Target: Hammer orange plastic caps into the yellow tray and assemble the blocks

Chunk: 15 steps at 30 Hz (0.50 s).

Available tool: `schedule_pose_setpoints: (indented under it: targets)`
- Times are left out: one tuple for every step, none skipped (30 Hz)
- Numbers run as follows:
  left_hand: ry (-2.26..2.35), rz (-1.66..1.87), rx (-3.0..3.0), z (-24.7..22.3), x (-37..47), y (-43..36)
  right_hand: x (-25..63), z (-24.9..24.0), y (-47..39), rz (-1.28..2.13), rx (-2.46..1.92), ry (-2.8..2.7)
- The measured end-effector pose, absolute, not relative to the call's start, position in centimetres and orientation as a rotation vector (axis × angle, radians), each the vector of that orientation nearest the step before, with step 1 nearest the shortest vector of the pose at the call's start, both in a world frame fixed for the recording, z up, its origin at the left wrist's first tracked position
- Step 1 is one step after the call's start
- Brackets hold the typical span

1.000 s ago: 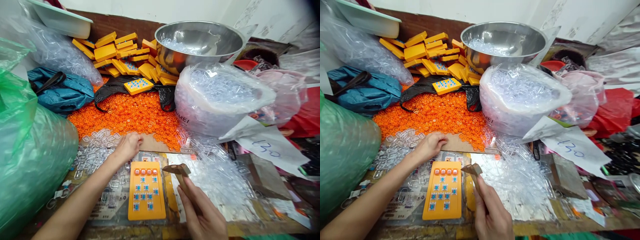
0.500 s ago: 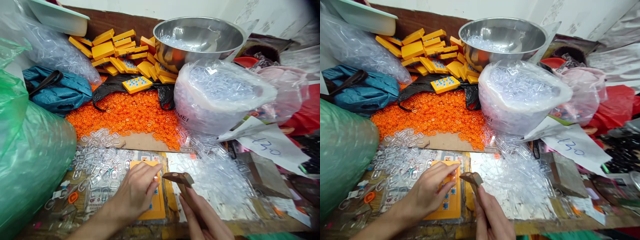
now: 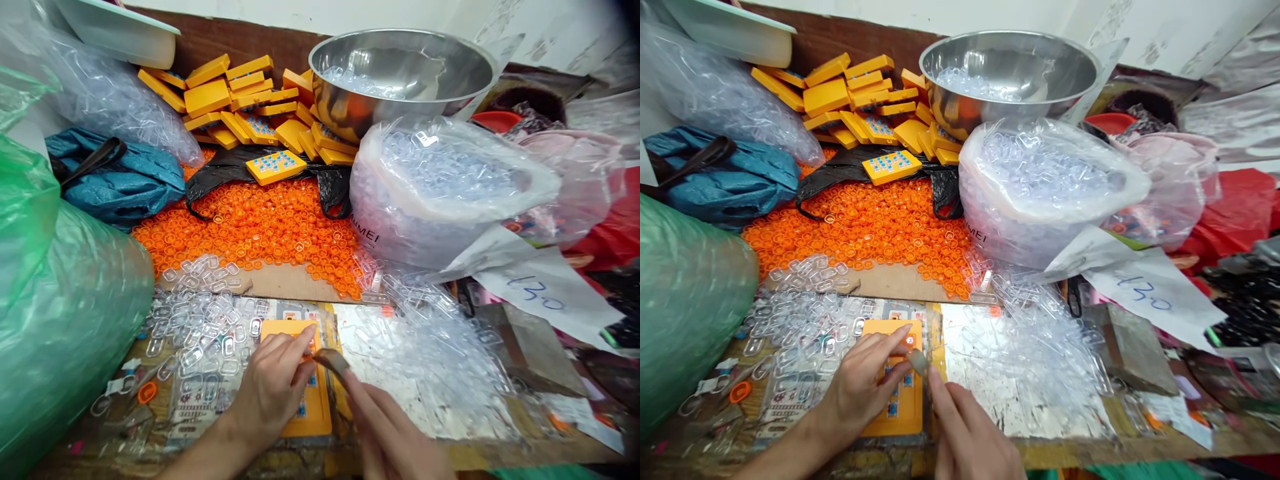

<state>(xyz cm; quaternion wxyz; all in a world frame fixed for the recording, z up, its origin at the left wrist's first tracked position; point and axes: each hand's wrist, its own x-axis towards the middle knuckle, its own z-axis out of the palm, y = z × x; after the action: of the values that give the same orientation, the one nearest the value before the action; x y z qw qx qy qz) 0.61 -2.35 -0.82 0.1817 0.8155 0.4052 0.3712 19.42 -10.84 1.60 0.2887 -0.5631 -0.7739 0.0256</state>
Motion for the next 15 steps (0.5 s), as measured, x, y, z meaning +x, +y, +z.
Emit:
schedule_pose_setpoints:
  targets:
    - [1.147, 1.05, 2.301, -0.9, 0.7, -2.4, 19.6, 1.4, -10.7, 0.163, -1.467, -2.116]
    - [1.15, 1.056, 2.297, -1.0, 0.8, -2.5, 19.7, 1.1, -10.6, 0.232, -1.451, -2.121]
    - [1.153, 1.065, 2.292, -1.1, 0.9, -2.6, 19.6, 0.9, -10.5, 0.267, -1.459, -2.084]
    - [1.158, 1.075, 2.286, -1.2, 1.1, -2.7, 19.5, 0.6, -10.4, 0.277, -1.479, -2.027]
    - [1.166, 1.09, 2.28, -1.2, 1.3, -2.8, 19.3, 0.5, -10.2, 0.287, -1.486, -1.97]
    - [1.174, 1.102, 2.276, -1.1, 1.5, -2.9, 19.1, 0.4, -10.1, 0.291, -1.493, -1.899]
    - [1.177, 1.108, 2.273, -1.0, 1.6, -2.9, 18.9, 0.4, -10.0, 0.283, -1.5, -1.822]
    - [1.167, 1.109, 2.268, -0.8, 1.6, -2.8, 18.8, 0.4, -9.8, 0.275, -1.503, -1.762]
    - [1.15, 1.128, 2.26, -0.6, 1.5, -2.6, 18.7, 0.5, -9.7, 0.264, -1.506, -1.711]
    - [1.136, 1.155, 2.252, -0.4, 1.2, -2.1, 18.6, 0.5, -9.6, 0.25, -1.508, -1.664]
    - [1.142, 1.169, 2.258, -0.2, 0.7, -1.3, 18.6, 0.5, -9.5, 0.244, -1.51, -1.624]
    - [1.181, 1.17, 2.273, 0.0, 0.1, -0.2, 18.7, 0.5, -9.4, 0.24, -1.513, -1.59]
    - [1.247, 1.164, 2.292, 0.1, -0.7, 1.1, 18.7, 0.5, -9.4, 0.236, -1.521, -1.561]
    - [1.348, 1.098, 2.333, 0.1, -1.5, 2.6, 18.7, 0.4, -9.4, 0.233, -1.531, -1.544]
    - [1.432, 1.063, 2.337, 0.1, -2.2, 4.2, 18.8, 0.4, -9.4, 0.226, -1.54, -1.535]
